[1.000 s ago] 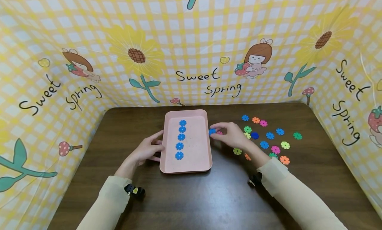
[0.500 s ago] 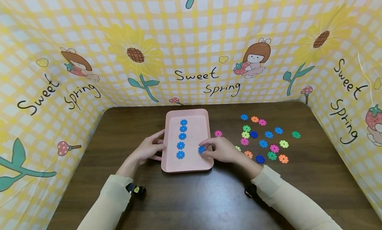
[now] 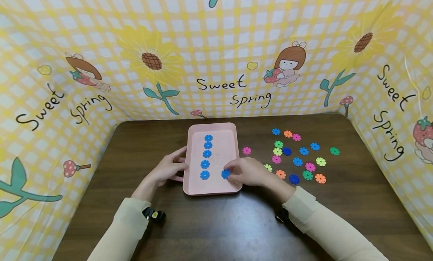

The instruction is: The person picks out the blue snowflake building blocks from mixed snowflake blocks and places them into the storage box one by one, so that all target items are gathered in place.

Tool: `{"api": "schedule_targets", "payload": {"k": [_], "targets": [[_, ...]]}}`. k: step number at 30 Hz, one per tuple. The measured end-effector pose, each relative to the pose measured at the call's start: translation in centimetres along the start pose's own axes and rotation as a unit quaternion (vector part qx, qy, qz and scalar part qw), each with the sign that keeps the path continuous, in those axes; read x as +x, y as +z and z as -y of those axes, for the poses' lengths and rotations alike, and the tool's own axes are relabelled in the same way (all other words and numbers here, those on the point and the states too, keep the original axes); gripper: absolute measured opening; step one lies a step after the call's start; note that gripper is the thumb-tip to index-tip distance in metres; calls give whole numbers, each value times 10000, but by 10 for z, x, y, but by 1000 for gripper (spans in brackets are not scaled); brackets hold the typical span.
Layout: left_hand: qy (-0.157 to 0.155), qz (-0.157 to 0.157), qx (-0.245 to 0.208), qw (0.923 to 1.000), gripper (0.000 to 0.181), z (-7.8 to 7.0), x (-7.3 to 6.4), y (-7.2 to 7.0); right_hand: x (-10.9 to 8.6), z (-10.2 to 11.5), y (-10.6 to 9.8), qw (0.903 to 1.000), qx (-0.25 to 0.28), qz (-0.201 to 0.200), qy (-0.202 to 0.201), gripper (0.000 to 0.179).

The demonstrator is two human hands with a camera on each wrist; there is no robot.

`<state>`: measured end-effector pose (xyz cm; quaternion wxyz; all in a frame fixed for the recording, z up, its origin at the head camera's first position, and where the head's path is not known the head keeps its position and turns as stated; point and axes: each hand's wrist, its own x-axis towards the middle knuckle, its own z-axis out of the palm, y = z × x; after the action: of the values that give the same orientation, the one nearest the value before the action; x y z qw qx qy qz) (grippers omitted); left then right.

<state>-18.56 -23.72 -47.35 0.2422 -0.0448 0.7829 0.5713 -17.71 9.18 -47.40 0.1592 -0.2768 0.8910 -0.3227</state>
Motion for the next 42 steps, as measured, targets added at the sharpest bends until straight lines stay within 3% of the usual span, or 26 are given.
{"api": "schedule_targets", "payload": {"k": [6,15,25,33,42], "targets": [[0,-4,35,10000,79,0,1,-1,-10,1,-11,9991,-115,-340,-234,30],[-6,21,25,10000,79,1,1,-1,-35,-9,-34,9941,292,-1017,-223,29],[-17,18,-50,10000,78,0,0,-1,-72,-45,-62,9890,293,-1393,408,33],[8,48,-81,10000,77,1,-1,-1,-108,-88,-84,9830,48,-1537,1003,44],[80,78,-55,9999,77,4,1,-1,-130,-124,-96,9778,-398,-1364,1540,51]]}}
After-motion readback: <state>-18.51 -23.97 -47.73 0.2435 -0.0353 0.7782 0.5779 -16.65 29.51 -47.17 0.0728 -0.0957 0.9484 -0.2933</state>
